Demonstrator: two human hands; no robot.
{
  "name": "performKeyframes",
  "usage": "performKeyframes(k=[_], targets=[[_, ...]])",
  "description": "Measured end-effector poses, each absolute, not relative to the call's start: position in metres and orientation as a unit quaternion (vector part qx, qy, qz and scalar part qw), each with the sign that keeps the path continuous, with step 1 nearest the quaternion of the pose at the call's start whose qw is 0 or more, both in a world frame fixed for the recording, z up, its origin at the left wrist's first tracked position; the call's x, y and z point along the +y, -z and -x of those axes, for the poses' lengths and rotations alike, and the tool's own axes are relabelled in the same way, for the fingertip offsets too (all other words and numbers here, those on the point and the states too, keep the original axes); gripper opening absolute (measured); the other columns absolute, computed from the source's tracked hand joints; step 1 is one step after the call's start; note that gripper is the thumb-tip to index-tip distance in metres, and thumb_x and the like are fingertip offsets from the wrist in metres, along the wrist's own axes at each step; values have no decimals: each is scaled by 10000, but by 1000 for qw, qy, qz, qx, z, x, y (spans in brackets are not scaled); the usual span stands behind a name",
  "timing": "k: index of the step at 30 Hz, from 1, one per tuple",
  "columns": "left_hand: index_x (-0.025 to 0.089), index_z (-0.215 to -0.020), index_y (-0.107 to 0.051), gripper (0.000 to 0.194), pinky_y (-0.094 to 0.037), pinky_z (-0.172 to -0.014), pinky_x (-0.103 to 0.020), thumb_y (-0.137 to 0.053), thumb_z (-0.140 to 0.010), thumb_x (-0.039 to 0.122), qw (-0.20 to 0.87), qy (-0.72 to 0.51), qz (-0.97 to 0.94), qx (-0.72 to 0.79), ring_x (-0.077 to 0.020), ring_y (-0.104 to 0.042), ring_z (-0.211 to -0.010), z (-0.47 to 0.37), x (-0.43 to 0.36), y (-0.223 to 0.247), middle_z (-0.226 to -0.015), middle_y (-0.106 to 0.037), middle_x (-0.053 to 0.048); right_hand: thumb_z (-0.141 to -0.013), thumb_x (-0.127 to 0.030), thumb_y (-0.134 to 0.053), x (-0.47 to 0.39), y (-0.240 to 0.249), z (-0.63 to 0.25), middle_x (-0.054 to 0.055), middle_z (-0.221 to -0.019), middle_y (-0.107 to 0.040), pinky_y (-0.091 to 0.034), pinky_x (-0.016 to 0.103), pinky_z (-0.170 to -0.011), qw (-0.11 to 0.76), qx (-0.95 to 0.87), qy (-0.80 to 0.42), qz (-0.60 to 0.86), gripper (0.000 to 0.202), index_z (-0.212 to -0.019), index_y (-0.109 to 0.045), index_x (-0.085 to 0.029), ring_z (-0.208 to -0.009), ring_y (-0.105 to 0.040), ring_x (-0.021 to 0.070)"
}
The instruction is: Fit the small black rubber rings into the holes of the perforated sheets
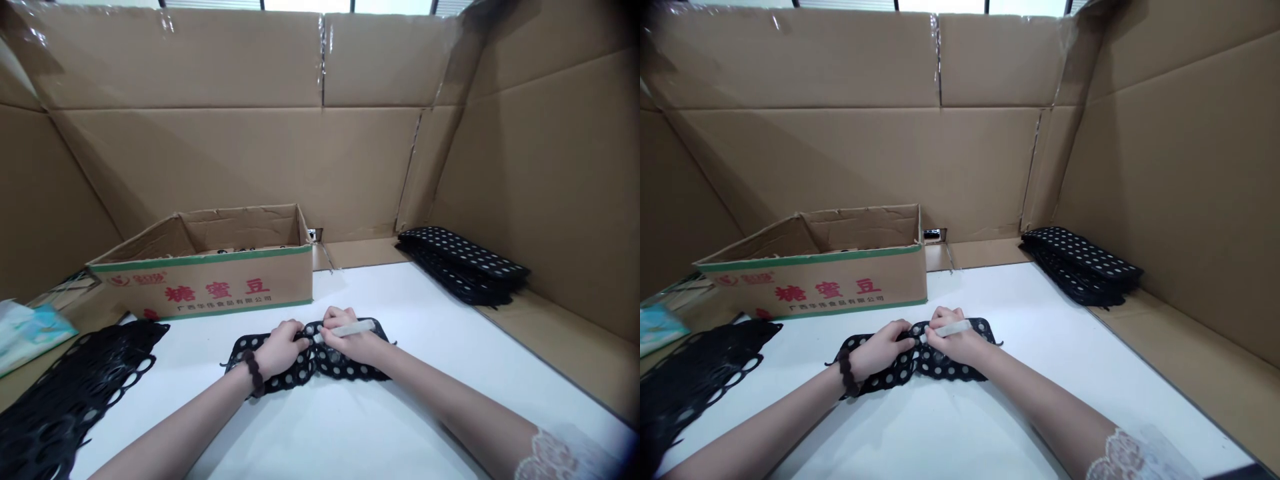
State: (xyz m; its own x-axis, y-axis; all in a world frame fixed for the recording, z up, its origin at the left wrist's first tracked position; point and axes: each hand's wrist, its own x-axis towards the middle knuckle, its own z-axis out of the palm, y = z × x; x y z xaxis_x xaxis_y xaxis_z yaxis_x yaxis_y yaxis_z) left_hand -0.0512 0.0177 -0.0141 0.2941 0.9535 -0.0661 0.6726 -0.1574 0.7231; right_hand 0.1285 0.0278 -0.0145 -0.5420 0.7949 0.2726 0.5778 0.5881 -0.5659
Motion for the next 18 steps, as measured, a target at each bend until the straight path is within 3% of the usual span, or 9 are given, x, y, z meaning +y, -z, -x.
performKeyframes(k=[4,11,18], targets=[[157,-753,-522,185,-347,-741,-288,-452,-706,322,375,-213,-719,546,-200,-493,-811,51,16,11,-813,-560,-35,-816,-247,-382,27,11,-129,7,-766,-508,-296,312,-777,261,-846,-213,413,297,-551,-480,-156,-765,-481,127],[145,-773,-537,247,-347,-733,-288,-497,-674,367,470,-217,-668,535,-183,-480,-783,53,15,1,-794,-556,-18,-788,-245,-389,34,12,-133,-3,-761,-501,-361,243,-659,274,-796,-346,415,276,-535,-461,-161,-682,-488,112],[142,-774,-541,261,-344,-716,-290,-509,-655,372,485,-220,-649,544,-173,-471,-746,54,17,1,-760,-552,-10,-813,-268,-363,33,14,-130,7,-771,-500,-356,267,-685,273,-809,-312,416,298,-559,-472,-158,-681,-482,114]])
